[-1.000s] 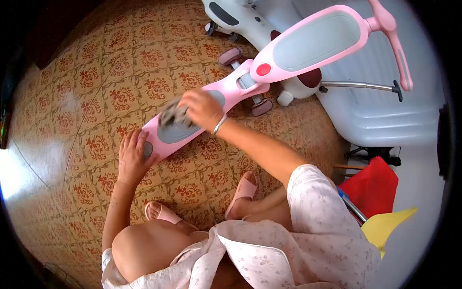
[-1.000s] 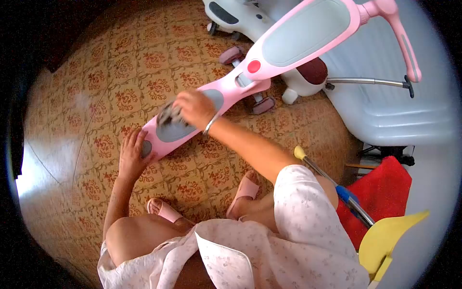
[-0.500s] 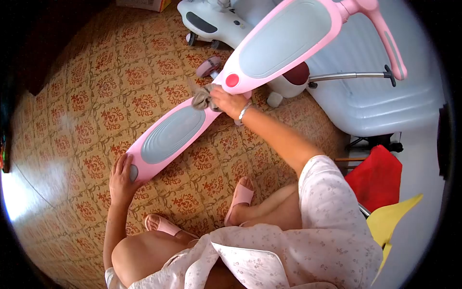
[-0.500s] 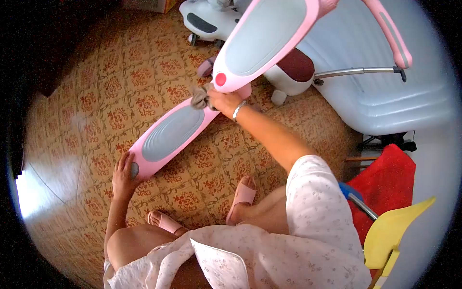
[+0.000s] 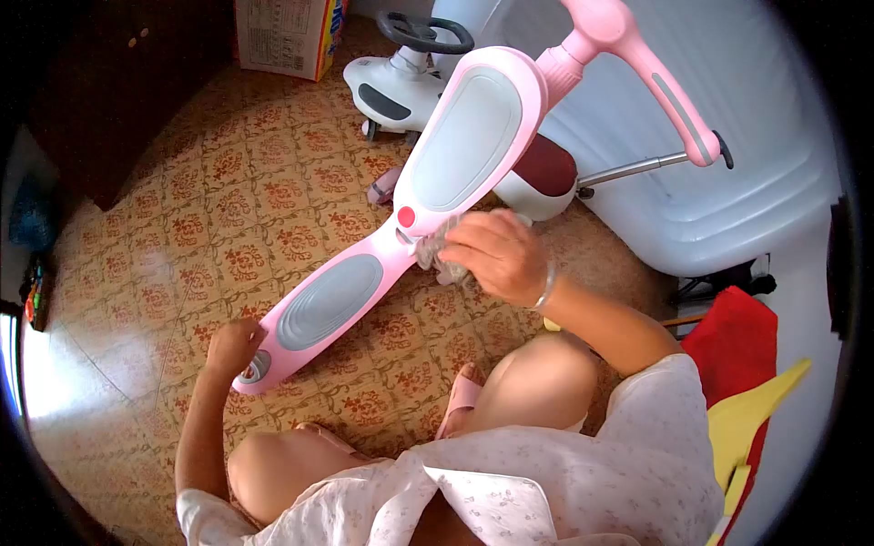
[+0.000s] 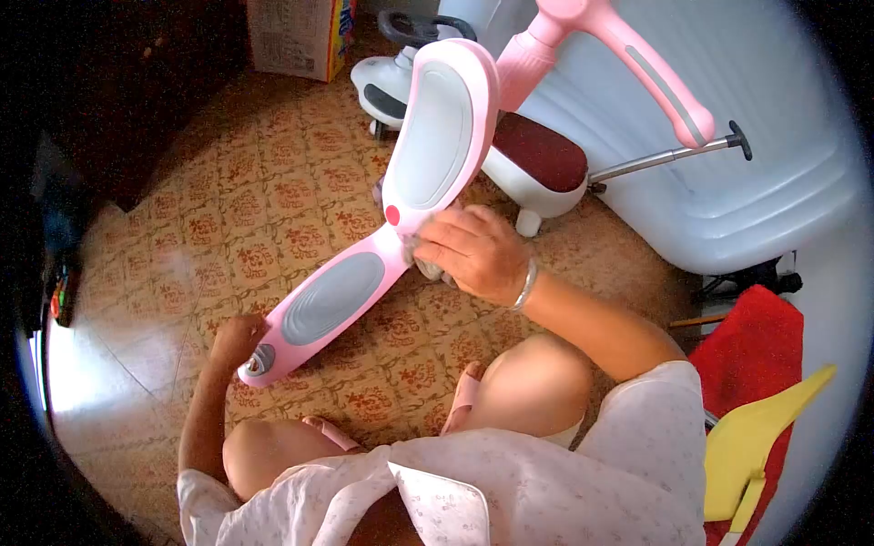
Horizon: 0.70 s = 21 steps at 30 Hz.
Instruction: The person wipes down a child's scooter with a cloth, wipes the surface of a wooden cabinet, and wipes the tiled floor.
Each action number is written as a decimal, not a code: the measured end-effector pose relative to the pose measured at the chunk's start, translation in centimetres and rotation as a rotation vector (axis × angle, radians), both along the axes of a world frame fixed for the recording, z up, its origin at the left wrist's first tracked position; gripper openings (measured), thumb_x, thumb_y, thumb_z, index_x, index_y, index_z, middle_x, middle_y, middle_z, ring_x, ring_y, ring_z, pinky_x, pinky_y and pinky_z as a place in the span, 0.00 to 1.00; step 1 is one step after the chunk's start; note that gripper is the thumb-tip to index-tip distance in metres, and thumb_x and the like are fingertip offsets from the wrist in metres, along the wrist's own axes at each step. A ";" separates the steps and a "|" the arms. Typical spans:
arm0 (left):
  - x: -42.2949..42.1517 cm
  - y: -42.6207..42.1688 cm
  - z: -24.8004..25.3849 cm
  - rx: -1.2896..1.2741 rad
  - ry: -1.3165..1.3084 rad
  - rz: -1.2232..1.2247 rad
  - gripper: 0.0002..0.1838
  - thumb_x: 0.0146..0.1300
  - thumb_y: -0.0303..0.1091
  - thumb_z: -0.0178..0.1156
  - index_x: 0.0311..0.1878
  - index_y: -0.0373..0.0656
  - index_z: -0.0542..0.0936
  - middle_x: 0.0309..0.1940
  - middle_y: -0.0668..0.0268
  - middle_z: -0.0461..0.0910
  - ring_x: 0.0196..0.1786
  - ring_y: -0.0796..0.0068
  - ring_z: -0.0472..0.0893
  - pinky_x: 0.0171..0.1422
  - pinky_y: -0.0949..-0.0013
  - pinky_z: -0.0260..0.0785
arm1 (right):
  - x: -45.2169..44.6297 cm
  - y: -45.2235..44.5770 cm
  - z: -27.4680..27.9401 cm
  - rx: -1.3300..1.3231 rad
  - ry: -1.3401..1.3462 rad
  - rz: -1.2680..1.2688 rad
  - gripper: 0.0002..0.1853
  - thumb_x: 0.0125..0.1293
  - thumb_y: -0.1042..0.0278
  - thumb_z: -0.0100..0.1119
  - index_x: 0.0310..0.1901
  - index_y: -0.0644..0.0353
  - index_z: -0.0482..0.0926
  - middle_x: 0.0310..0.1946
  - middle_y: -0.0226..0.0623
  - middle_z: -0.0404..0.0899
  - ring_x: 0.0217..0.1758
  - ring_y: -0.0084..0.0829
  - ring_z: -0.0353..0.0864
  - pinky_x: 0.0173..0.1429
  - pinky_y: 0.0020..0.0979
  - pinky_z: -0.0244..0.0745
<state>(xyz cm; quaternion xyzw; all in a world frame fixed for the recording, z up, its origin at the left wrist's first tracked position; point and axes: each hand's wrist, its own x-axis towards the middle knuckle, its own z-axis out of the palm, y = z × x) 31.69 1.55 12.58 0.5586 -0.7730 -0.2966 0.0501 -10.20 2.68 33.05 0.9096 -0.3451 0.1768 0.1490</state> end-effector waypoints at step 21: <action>-25.0 -9.0 8.2 1.041 1.627 0.280 0.35 0.75 0.58 0.29 0.71 0.40 0.60 0.64 0.51 0.65 0.67 0.58 0.66 0.74 0.51 0.56 | 1.7 -8.4 2.0 -0.250 0.318 -0.184 0.04 0.55 0.68 0.55 0.29 0.55 0.79 0.30 0.31 0.75 0.41 0.29 0.75 0.46 0.28 0.71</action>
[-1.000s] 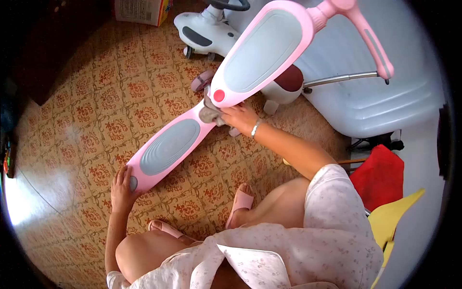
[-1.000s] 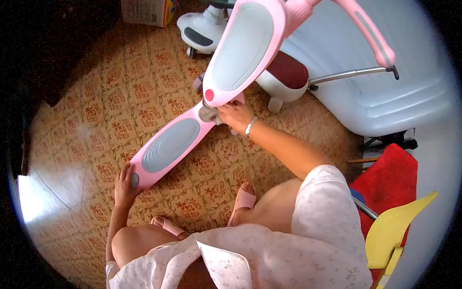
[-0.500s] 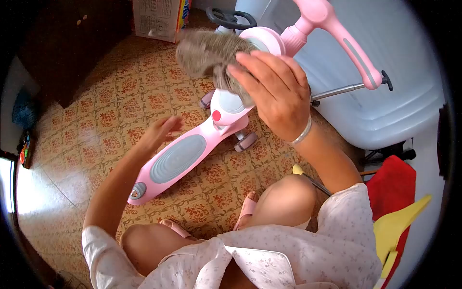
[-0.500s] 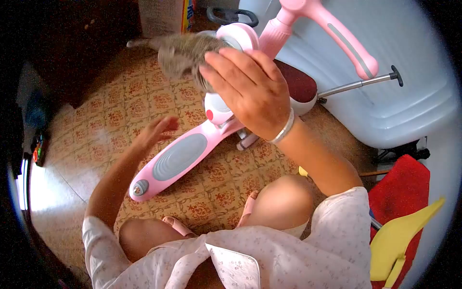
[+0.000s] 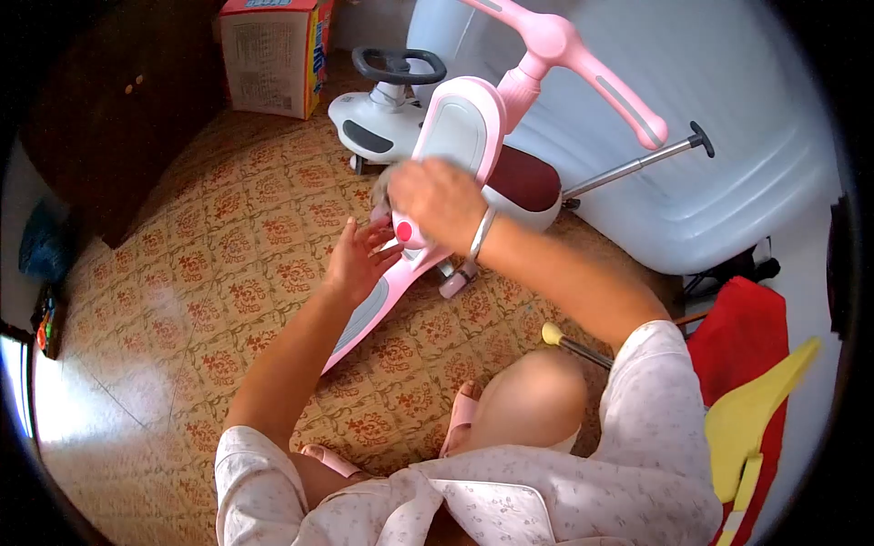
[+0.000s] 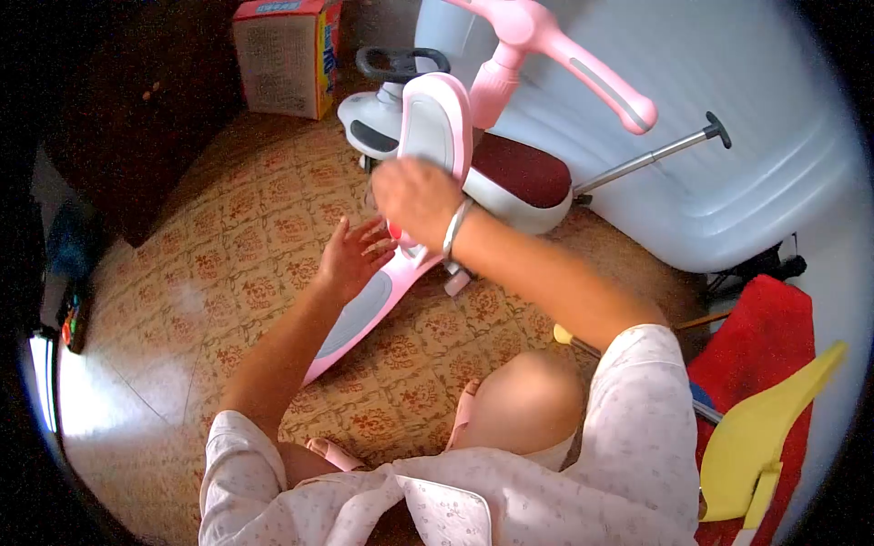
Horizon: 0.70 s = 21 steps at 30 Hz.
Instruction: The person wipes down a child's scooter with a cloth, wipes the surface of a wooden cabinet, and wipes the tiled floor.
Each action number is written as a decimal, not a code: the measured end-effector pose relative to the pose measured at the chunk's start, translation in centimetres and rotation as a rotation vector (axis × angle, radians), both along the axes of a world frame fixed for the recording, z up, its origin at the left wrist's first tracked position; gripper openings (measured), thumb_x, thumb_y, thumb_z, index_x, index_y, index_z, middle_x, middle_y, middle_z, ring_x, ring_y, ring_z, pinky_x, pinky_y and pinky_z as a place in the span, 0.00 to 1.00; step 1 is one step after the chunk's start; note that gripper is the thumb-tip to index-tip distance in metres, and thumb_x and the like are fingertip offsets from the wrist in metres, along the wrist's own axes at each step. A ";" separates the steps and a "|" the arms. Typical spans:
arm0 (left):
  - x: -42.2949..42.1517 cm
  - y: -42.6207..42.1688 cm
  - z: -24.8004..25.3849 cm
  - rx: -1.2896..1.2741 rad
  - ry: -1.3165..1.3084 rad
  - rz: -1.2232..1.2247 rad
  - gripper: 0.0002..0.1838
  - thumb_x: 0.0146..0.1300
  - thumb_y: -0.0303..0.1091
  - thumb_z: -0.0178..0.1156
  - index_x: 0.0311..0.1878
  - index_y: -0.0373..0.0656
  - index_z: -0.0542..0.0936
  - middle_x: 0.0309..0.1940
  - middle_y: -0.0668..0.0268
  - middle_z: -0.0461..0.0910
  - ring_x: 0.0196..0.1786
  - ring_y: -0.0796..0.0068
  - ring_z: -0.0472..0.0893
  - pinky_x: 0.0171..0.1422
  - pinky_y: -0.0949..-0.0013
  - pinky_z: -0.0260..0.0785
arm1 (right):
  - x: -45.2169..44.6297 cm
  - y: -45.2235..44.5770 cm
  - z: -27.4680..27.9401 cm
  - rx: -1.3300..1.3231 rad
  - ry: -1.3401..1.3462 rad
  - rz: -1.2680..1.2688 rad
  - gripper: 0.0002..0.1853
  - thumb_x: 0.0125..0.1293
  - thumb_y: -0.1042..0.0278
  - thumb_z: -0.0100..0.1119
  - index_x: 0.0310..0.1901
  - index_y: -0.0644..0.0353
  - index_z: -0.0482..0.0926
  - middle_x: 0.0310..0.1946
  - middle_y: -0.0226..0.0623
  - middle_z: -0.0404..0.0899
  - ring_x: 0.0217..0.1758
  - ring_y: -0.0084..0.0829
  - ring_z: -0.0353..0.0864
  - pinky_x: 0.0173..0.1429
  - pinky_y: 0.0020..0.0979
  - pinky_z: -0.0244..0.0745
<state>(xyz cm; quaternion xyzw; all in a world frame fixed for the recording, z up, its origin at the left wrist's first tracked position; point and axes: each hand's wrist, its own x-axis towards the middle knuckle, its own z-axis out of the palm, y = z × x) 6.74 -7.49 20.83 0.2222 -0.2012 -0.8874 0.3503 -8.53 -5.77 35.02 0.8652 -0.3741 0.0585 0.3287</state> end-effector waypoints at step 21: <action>-4.5 -1.0 2.9 -0.511 -0.281 0.014 0.36 0.67 0.43 0.55 0.75 0.43 0.55 0.72 0.56 0.59 0.73 0.60 0.61 0.74 0.59 0.52 | -10.5 -0.1 4.2 -0.186 -1.114 -0.048 0.22 0.59 0.80 0.56 0.57 0.57 0.74 0.58 0.46 0.71 0.64 0.48 0.69 0.68 0.38 0.64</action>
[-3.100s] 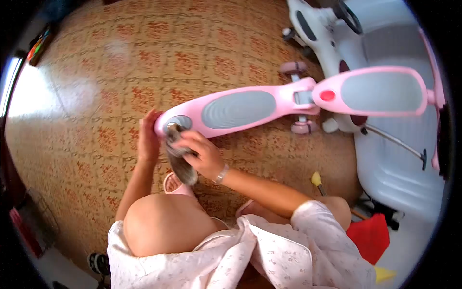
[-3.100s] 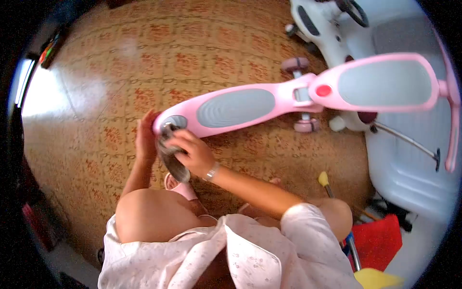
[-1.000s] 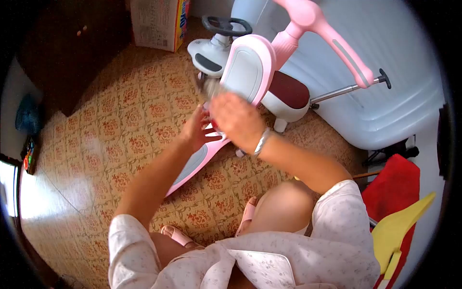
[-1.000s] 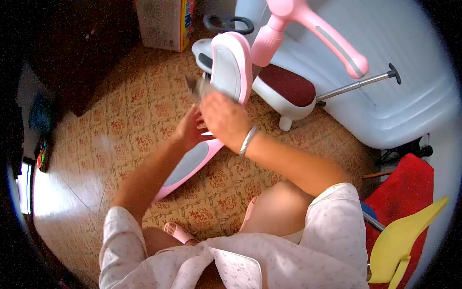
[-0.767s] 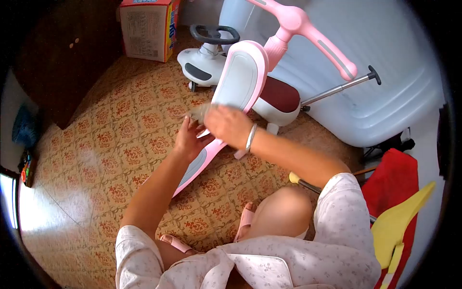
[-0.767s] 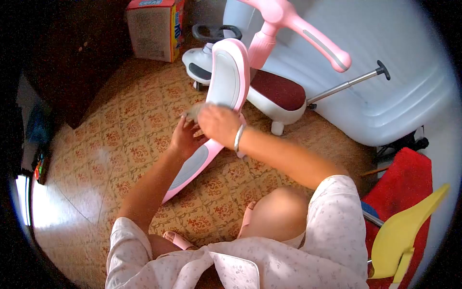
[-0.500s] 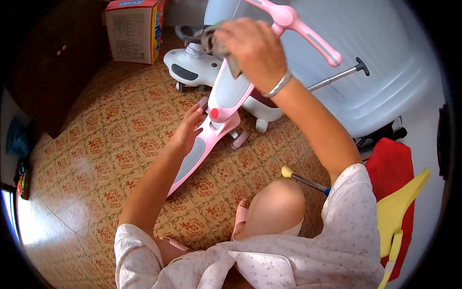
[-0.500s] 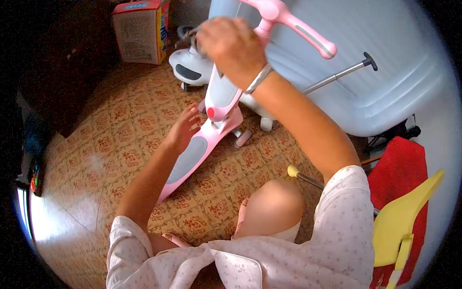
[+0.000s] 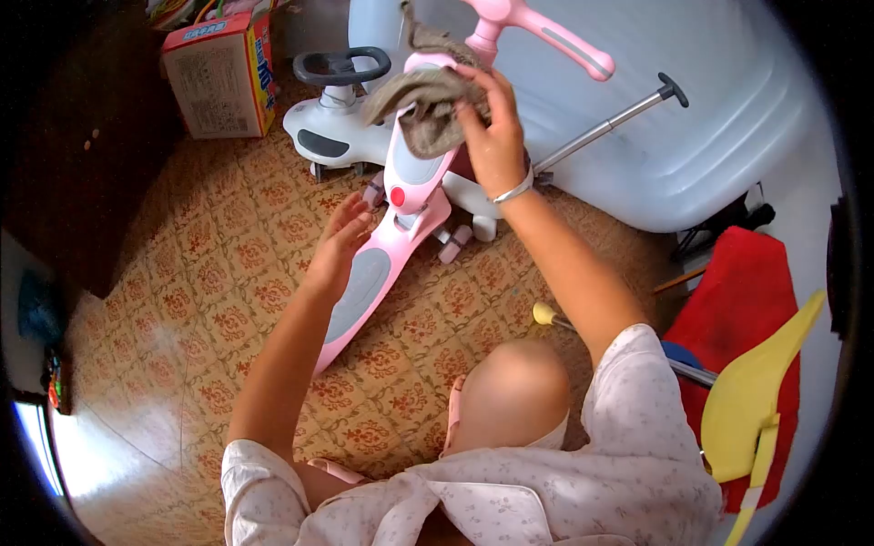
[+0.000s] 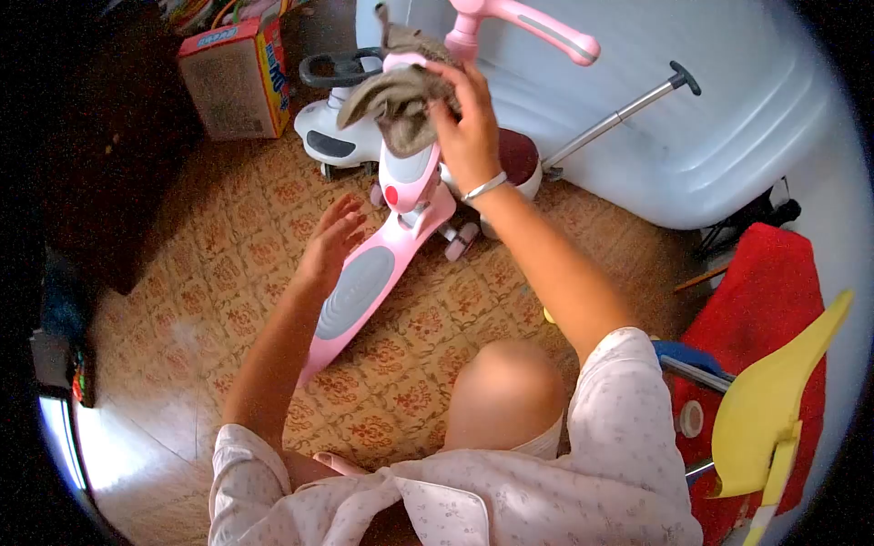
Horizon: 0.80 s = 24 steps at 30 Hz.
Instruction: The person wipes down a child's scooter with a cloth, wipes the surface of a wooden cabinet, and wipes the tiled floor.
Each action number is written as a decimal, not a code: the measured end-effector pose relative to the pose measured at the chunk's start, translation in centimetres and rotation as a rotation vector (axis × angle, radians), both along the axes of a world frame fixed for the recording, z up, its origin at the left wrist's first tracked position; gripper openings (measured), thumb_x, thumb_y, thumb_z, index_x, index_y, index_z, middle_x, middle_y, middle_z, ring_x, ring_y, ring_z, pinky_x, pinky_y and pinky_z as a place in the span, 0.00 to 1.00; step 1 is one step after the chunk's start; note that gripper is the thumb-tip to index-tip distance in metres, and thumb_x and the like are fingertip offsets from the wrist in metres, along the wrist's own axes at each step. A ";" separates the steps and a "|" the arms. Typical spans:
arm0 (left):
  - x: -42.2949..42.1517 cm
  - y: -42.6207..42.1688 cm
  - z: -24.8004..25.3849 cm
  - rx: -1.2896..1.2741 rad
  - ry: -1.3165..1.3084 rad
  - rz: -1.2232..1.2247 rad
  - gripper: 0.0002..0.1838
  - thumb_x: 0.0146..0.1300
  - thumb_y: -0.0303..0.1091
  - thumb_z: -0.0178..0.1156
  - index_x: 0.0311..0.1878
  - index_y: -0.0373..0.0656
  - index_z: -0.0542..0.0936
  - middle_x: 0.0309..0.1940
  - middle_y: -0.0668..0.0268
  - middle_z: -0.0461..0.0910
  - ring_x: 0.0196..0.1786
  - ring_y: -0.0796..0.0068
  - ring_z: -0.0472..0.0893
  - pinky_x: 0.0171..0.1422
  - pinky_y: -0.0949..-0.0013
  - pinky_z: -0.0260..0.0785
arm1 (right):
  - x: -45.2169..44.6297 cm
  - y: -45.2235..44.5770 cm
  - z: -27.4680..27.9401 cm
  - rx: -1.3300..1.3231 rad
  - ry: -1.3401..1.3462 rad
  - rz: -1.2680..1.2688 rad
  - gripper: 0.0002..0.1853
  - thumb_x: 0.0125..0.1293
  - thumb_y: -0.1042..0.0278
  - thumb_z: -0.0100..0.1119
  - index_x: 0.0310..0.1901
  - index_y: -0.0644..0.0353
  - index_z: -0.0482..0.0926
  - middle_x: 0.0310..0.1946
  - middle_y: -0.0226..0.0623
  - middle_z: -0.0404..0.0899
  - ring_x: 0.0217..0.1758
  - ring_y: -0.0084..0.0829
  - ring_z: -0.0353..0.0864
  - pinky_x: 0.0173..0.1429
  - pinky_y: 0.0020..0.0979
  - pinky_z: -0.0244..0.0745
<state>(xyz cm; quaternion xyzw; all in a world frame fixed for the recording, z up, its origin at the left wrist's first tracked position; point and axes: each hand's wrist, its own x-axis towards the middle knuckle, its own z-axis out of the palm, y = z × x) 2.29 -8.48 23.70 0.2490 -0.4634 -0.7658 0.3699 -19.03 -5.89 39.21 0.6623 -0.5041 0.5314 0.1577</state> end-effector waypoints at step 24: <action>-10.8 -3.4 8.8 -0.809 -0.405 0.480 0.73 0.37 0.54 0.81 0.75 0.39 0.39 0.69 0.38 0.52 0.74 0.46 0.54 0.76 0.52 0.49 | -10.2 6.1 -20.1 0.647 -0.451 -0.141 0.33 0.53 0.82 0.57 0.62 0.51 0.64 0.51 0.46 0.78 0.55 0.45 0.78 0.59 0.40 0.75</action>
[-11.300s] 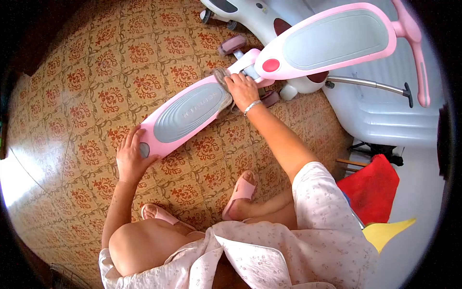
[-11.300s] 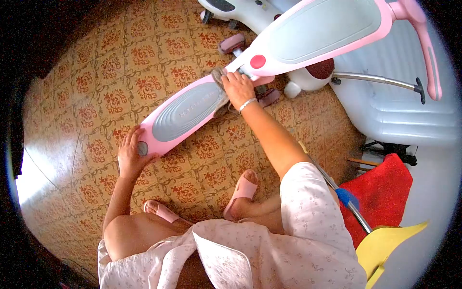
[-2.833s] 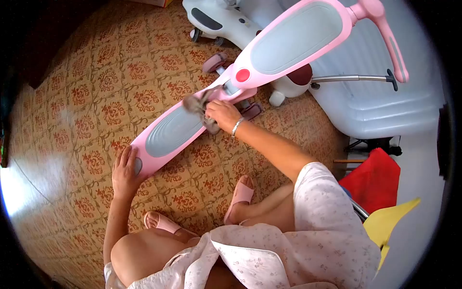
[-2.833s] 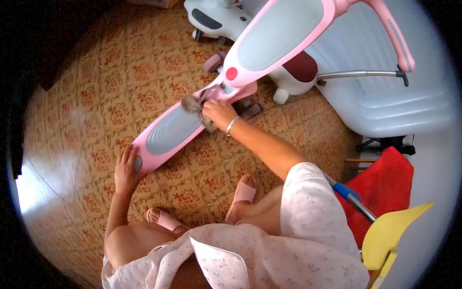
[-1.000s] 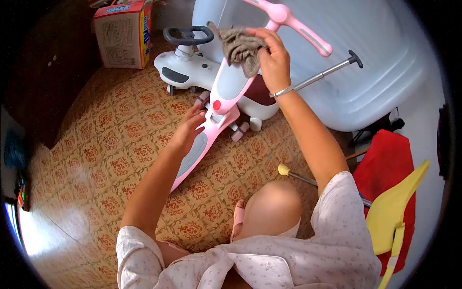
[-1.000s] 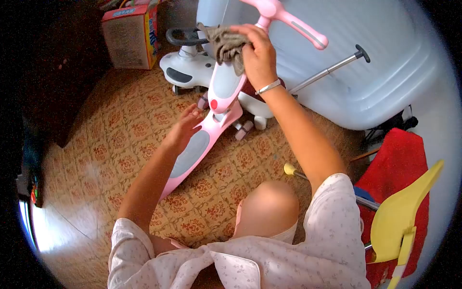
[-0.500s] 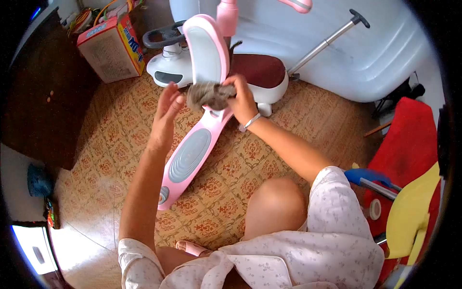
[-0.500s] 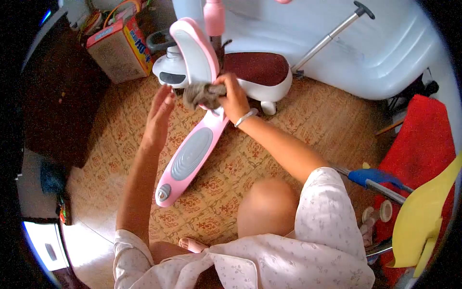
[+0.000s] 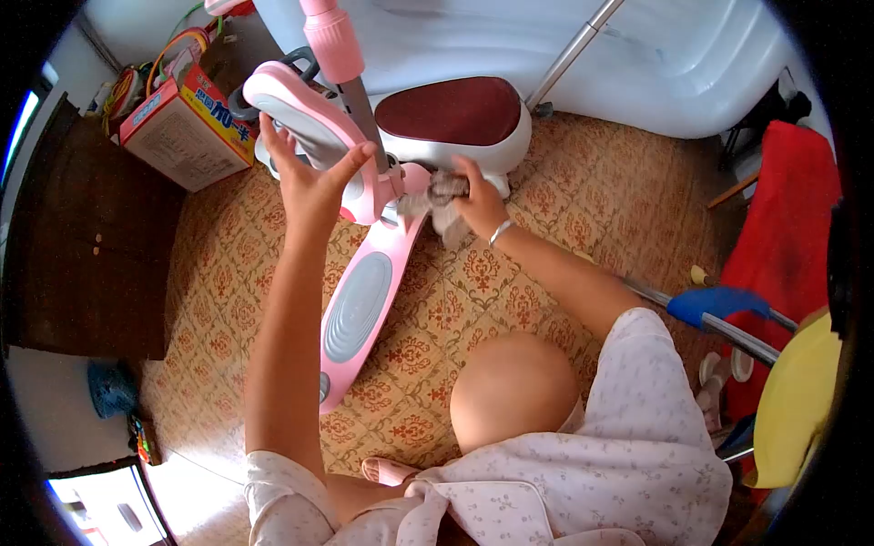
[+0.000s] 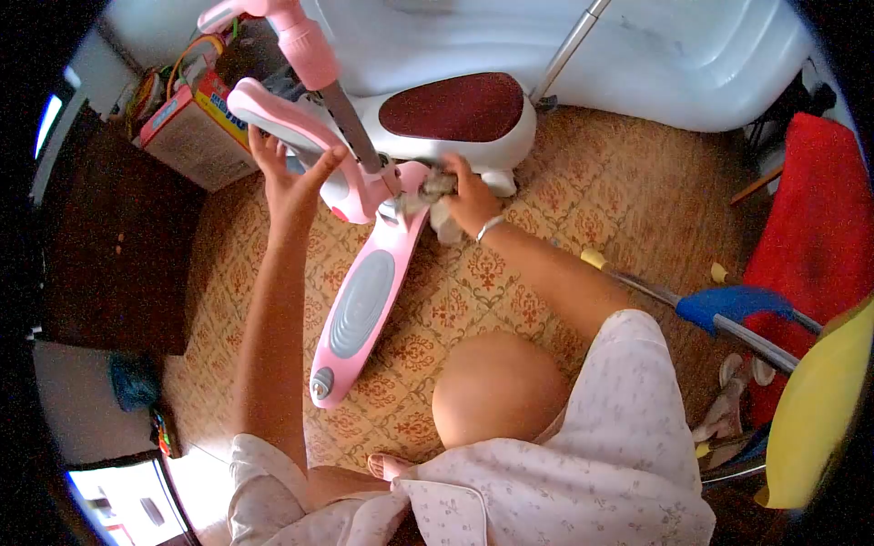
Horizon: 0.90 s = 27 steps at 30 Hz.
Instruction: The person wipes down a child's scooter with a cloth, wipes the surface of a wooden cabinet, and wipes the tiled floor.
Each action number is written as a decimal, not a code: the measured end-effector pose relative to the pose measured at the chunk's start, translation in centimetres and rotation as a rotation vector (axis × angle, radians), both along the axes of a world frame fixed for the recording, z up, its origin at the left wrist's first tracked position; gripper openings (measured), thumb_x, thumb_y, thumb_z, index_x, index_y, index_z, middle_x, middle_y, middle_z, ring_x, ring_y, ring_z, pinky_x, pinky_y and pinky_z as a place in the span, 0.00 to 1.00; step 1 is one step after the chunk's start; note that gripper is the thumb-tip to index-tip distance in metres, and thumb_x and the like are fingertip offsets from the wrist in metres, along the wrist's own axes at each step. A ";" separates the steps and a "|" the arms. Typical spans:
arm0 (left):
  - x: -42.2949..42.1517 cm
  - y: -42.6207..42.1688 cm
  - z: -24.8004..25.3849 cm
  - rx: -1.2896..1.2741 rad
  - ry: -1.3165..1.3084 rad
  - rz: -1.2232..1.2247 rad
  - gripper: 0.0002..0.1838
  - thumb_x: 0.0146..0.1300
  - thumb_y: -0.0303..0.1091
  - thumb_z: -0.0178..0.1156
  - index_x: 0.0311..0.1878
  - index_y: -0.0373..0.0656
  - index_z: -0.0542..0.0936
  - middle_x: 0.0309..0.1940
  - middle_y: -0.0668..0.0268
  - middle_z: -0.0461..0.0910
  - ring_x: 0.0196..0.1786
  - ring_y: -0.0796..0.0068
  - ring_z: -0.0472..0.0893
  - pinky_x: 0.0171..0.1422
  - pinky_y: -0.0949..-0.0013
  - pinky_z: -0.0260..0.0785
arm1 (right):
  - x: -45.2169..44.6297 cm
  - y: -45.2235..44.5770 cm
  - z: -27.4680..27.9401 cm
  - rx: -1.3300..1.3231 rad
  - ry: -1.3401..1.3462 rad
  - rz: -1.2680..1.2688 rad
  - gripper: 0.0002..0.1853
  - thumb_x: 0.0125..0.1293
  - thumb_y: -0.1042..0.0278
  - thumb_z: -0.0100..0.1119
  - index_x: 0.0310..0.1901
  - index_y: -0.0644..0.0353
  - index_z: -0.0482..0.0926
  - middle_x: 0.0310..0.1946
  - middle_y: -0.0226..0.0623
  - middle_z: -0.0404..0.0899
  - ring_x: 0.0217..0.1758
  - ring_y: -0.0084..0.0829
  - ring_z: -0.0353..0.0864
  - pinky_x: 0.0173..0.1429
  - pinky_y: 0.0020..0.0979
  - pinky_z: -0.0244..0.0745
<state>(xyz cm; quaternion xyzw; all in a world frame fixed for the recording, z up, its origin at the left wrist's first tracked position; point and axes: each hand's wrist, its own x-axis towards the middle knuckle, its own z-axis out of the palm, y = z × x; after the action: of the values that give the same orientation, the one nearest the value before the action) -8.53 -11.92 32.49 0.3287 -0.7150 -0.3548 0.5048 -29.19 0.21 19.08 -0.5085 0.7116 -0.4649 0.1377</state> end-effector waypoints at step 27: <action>9.5 3.8 -1.2 0.148 -0.037 0.046 0.66 0.35 0.53 0.78 0.72 0.45 0.44 0.61 0.46 0.61 0.68 0.49 0.64 0.69 0.42 0.60 | 7.9 -0.1 -11.7 0.117 0.903 0.451 0.31 0.63 0.78 0.52 0.68 0.71 0.59 0.70 0.51 0.55 0.73 0.47 0.55 0.74 0.39 0.62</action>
<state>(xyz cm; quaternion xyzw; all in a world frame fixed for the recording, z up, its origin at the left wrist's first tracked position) 0.94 -8.15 31.27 0.3879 -0.6882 -0.3891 0.4738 -21.28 0.12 7.41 -0.7912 0.5975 -0.1167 -0.0585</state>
